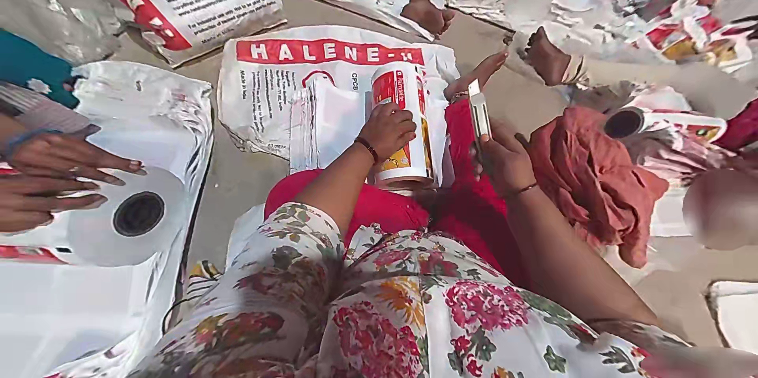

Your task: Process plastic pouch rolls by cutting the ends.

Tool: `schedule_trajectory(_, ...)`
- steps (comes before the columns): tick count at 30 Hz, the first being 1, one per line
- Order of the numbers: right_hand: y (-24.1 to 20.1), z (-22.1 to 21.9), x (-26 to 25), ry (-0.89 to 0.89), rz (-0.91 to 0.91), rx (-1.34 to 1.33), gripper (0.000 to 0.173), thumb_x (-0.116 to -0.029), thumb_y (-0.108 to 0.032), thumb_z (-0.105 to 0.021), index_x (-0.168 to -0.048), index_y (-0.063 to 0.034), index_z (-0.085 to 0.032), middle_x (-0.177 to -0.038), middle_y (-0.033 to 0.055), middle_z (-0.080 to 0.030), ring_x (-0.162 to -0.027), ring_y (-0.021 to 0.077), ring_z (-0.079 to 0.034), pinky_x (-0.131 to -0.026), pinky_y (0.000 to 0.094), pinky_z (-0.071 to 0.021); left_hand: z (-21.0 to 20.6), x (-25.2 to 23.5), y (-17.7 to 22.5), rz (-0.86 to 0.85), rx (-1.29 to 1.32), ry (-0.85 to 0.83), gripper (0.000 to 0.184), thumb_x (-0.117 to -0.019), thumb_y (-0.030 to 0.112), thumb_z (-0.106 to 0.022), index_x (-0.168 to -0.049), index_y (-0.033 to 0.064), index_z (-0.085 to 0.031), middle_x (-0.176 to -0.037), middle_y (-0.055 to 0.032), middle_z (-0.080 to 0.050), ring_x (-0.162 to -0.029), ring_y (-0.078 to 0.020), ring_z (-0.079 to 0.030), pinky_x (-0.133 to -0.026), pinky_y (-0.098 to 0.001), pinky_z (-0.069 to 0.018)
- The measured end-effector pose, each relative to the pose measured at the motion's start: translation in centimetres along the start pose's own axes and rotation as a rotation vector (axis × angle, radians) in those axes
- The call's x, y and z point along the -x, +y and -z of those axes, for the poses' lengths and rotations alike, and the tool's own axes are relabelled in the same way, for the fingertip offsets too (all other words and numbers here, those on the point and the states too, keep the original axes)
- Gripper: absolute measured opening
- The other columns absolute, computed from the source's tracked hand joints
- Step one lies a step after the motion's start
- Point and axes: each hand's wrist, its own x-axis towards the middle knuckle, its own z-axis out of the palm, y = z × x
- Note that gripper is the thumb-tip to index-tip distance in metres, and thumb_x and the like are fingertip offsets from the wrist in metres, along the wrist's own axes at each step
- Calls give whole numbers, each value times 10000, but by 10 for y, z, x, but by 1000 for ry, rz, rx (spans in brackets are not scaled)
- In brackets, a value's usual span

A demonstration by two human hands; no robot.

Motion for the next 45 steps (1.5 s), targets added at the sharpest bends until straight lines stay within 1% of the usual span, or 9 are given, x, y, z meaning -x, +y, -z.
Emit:
schedule_trajectory(7,61,-1,-27,-31,-176,-135,429,-1095,-194,-383,-1518,-126,-390,-811,25,-601,-497,100,-535,-439,259,-500,-12,-10,-11,44,135,61,363,-1071,349,-450,-1081,161,-761,-1314,-61,-668,-1357,-355,-495,-1173,-606,-290)
schedule_trajectory(14,65,12,-46,-86,-183,-197,389,-1091,-193,-377,-1471,-118,-422,-812,20,-598,-513,97,-546,-443,252,-498,-20,-28,-15,-31,207,84,539,-1069,429,-359,-889,98,-744,-1196,-134,-683,-1334,-406,-489,-1158,-633,-259)
schedule_trajectory(28,60,22,-39,-155,-180,-313,336,-1078,-201,-377,-1391,-125,-471,-787,10,-607,-513,86,-547,-441,235,-491,-21,-25,-12,-75,105,199,702,-1052,570,-261,-663,113,-624,-685,-72,-625,-865,-334,-599,-931,-538,-379)
schedule_trajectory(33,60,21,-36,-126,-183,-301,343,-1088,-194,-370,-1410,-119,-461,-786,15,-611,-513,91,-551,-444,242,-495,-27,-17,-15,17,185,262,665,-1052,545,-316,-735,98,-694,-965,-135,-693,-1080,-353,-581,-1011,-529,-385)
schedule_trajectory(35,62,20,-37,-123,-182,-308,338,-1080,-178,-368,-1400,-113,-456,-773,13,-607,-504,88,-545,-438,241,-492,-25,-19,-10,59,213,249,546,-1027,456,-467,-703,68,-674,-984,-174,-659,-1040,-349,-600,-1004,-531,-423)
schedule_trajectory(37,63,20,-39,-115,-194,-309,345,-1090,-169,-373,-1422,-111,-449,-772,25,-599,-502,94,-542,-441,249,-497,-15,-24,3,210,157,188,444,-978,386,-629,-707,35,-649,-989,-181,-613,-950,-307,-616,-875,-464,-523)
schedule_trajectory(39,64,18,-39,-96,-239,-290,333,-1109,-173,-369,-1429,-128,-451,-778,35,-601,-504,99,-542,-455,249,-500,-1,-29,22,477,98,68,371,-939,356,-719,-924,-11,-668,-1127,-206,-595,-971,-319,-649,-831,-465,-580)
schedule_trajectory(41,64,16,-39,-74,-270,-274,334,-1110,-169,-371,-1431,-123,-450,-771,44,-609,-503,105,-548,-457,252,-502,12,-35,31,691,102,-53,481,-946,378,-734,-1194,-19,-624,-1274,-230,-601,-1078,-354,-662,-921,-518,-568)
schedule_trajectory(45,67,13,-46,-55,-274,-241,328,-1109,-150,-375,-1426,-92,-442,-767,51,-608,-499,112,-553,-451,254,-503,21,-37,23,750,90,-244,431,-1053,410,-548,-1072,-4,-669,-1107,-207,-683,-1078,-381,-663,-898,-618,-509)
